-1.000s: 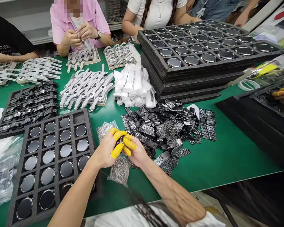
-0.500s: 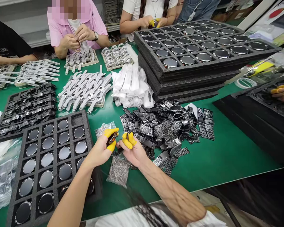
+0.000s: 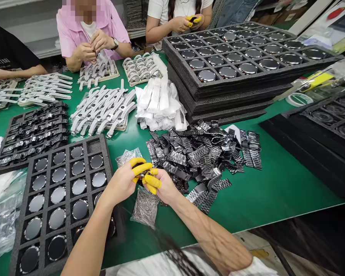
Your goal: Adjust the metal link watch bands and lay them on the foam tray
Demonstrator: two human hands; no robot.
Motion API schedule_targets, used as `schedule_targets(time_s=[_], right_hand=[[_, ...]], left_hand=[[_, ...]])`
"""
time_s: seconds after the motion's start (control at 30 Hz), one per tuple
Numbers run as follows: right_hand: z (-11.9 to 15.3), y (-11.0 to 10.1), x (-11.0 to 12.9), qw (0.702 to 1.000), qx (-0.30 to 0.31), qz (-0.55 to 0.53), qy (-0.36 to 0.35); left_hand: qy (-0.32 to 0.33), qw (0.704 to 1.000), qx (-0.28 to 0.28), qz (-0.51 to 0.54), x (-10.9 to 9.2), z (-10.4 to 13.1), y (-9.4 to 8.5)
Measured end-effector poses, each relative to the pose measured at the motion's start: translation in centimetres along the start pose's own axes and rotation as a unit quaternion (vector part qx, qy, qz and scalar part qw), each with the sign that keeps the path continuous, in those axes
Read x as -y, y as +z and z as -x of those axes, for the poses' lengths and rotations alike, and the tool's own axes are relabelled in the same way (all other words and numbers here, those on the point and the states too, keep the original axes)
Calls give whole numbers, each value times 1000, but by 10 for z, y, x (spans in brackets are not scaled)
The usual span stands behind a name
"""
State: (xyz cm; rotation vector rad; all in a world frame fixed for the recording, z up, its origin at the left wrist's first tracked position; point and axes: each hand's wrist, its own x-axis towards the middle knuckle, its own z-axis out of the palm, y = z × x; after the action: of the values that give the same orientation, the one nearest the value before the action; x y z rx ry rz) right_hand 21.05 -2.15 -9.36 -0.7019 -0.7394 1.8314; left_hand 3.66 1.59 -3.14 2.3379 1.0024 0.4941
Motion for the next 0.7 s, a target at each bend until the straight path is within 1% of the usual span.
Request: schedule_targets(time_s=[0.13, 0.27, 0.4, 0.47, 0.53, 0.6, 0.7], right_hand=[[0, 2, 3, 1000, -17, -8, -7], [-1, 5, 2, 999, -25, -33, -14], [-2, 8, -2, 996, -65, -60, -33], [-1, 9, -4, 994, -88, -56, -38], [-1, 10, -4, 993, -98, -51, -36], [-1, 11, -4, 993, -102, -53, -29], [0, 12, -2, 993, -101, -55, -22]], left_hand=[[11, 1000, -6, 8, 2, 0, -1], [3, 1000, -9, 1, 3, -1, 3], [1, 999, -23, -39, 0, -2, 8], [16, 1000, -20, -15, -4, -2, 8], [30, 999, -20, 32, -7, -2, 7], [29, 997, -27, 61, -10, -3, 7], [12, 996, -36, 75, -12, -5, 9]])
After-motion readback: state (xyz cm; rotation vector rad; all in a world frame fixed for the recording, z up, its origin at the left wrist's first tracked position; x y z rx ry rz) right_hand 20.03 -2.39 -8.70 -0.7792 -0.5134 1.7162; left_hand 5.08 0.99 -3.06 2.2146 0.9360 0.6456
